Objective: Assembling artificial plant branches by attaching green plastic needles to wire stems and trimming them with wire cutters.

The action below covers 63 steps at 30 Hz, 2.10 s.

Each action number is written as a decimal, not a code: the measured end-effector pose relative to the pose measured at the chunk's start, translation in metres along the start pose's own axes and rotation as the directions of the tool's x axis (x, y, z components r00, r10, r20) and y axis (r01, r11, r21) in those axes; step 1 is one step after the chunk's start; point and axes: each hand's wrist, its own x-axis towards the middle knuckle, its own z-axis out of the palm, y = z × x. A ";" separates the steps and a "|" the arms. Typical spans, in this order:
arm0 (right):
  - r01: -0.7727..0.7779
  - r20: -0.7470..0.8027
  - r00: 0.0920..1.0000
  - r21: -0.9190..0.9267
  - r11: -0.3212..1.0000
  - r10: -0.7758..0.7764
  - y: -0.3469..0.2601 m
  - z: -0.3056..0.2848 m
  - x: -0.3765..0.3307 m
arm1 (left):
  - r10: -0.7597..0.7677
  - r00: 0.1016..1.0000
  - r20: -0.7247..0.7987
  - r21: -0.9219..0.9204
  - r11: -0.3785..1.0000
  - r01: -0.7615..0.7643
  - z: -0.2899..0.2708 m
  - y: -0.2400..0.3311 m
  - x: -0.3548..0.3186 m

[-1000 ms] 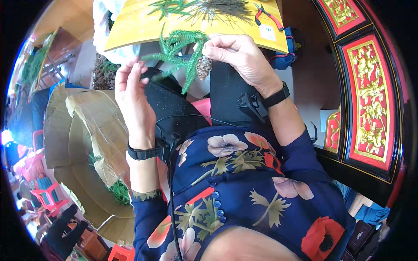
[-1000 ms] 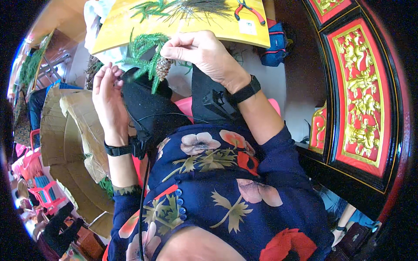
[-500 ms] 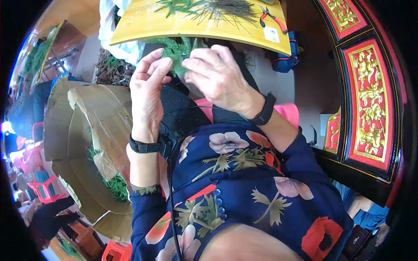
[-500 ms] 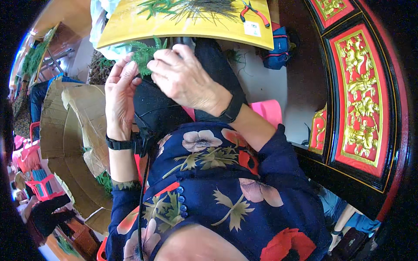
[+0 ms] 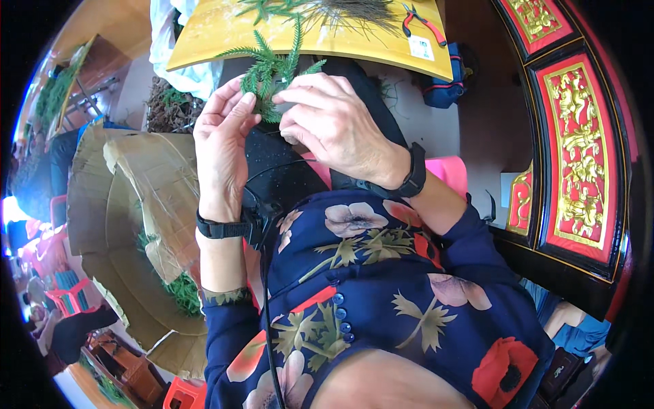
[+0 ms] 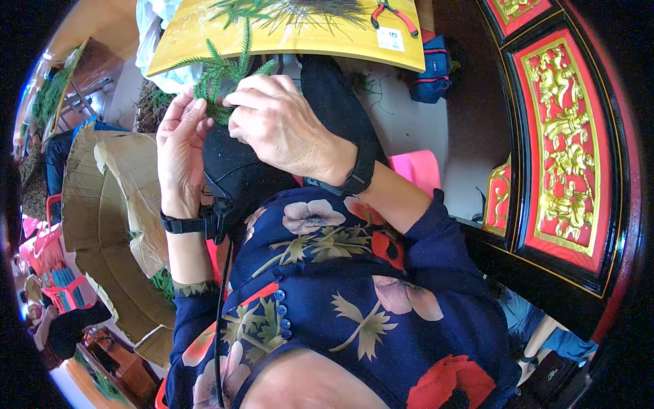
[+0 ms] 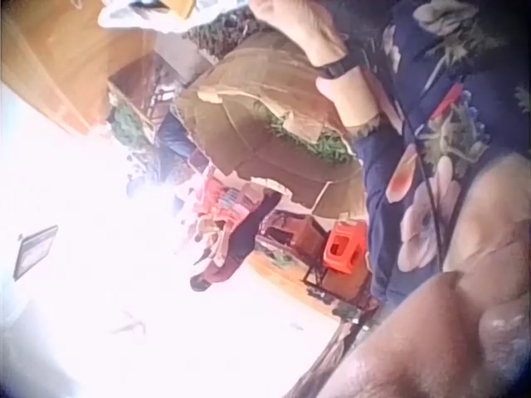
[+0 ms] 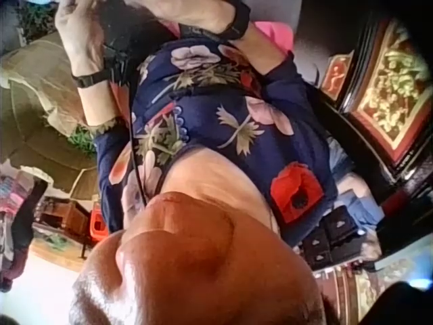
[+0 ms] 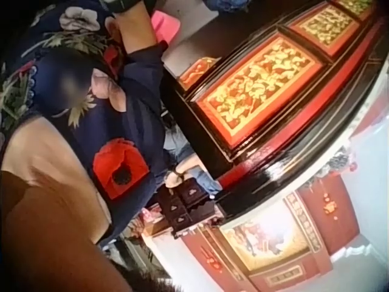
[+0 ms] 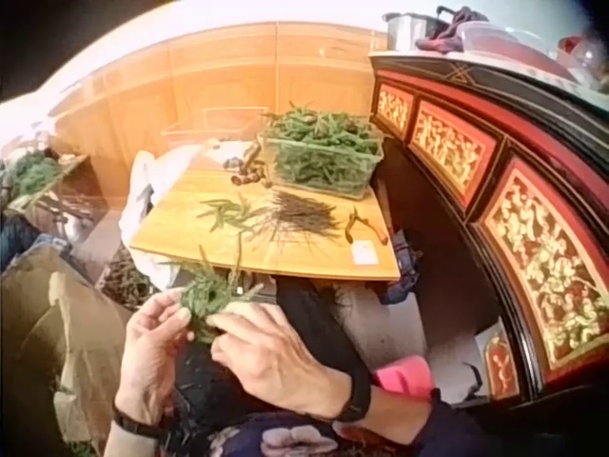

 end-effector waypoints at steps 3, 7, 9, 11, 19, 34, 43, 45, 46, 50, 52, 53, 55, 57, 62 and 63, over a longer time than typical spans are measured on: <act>-0.069 -0.010 0.998 0.056 0.996 0.069 0.004 -0.007 0.003 | -0.018 1.000 -0.004 -0.042 0.999 0.018 -0.003 -0.003 0.002; -0.098 -0.055 0.993 0.112 0.989 0.105 0.020 -0.020 0.005 | -0.051 0.999 0.014 -0.110 0.993 0.052 -0.010 -0.005 0.006; -0.147 -0.057 0.986 0.156 0.977 0.158 0.029 -0.028 0.005 | -0.085 0.996 0.031 -0.127 0.988 0.088 -0.009 -0.002 0.007; -0.238 -0.054 0.965 0.244 0.940 0.258 0.035 -0.037 0.003 | -0.104 0.994 0.042 -0.134 0.985 0.109 -0.009 -0.002 0.008; -0.505 0.115 0.845 0.491 0.710 0.522 0.042 -0.055 0.003 | -0.140 0.987 0.082 -0.175 0.973 0.153 -0.006 -0.002 0.007; -0.598 0.484 0.734 0.793 0.116 0.477 0.040 -0.046 -0.002 | 0.641 0.676 0.364 0.660 0.335 -0.673 0.030 0.000 -0.010; -0.534 0.318 0.779 0.787 0.307 0.541 0.036 -0.044 -0.001 | 0.526 0.794 0.305 0.403 0.684 -0.608 0.033 -0.007 -0.008; -0.517 0.281 0.773 0.798 0.308 0.569 0.038 -0.043 -0.001 | 0.444 0.883 0.155 0.201 0.861 -0.468 0.034 -0.003 -0.008; -0.500 0.246 0.765 0.809 0.308 0.596 0.039 -0.041 -0.001 | 0.382 0.920 0.089 0.085 0.917 -0.389 0.034 -0.002 -0.007; -0.440 0.148 0.756 0.836 0.329 0.637 0.036 -0.033 -0.001 | 0.116 0.991 -0.061 0.210 0.972 -0.101 0.016 -0.004 -0.004; -0.419 0.118 0.756 0.843 0.338 0.644 0.034 -0.027 -0.002 | 0.070 0.997 -0.043 0.168 0.984 -0.062 0.021 -0.008 -0.007; -0.439 0.095 0.774 0.793 0.422 0.626 0.033 -0.023 -0.003 | 0.024 0.999 -0.022 0.127 0.992 -0.021 0.027 -0.010 -0.009; -0.464 0.058 0.811 0.670 0.579 0.583 0.030 -0.016 -0.005 | -0.019 1.000 -0.001 0.086 0.996 0.019 0.028 -0.012 -0.009; -0.456 0.045 0.827 0.637 0.622 0.561 0.025 -0.011 -0.006 | -0.008 1.000 -0.020 0.020 1.000 0.008 0.025 -0.018 -0.008; -0.458 0.043 0.853 0.539 0.706 0.520 0.024 -0.001 -0.009 | 0.023 0.995 -0.092 0.025 0.999 -0.021 0.025 -0.017 -0.005; -0.469 0.057 0.851 0.528 0.708 0.522 0.025 0.000 -0.010 | 0.023 0.995 -0.093 0.025 0.999 -0.021 0.024 -0.017 -0.005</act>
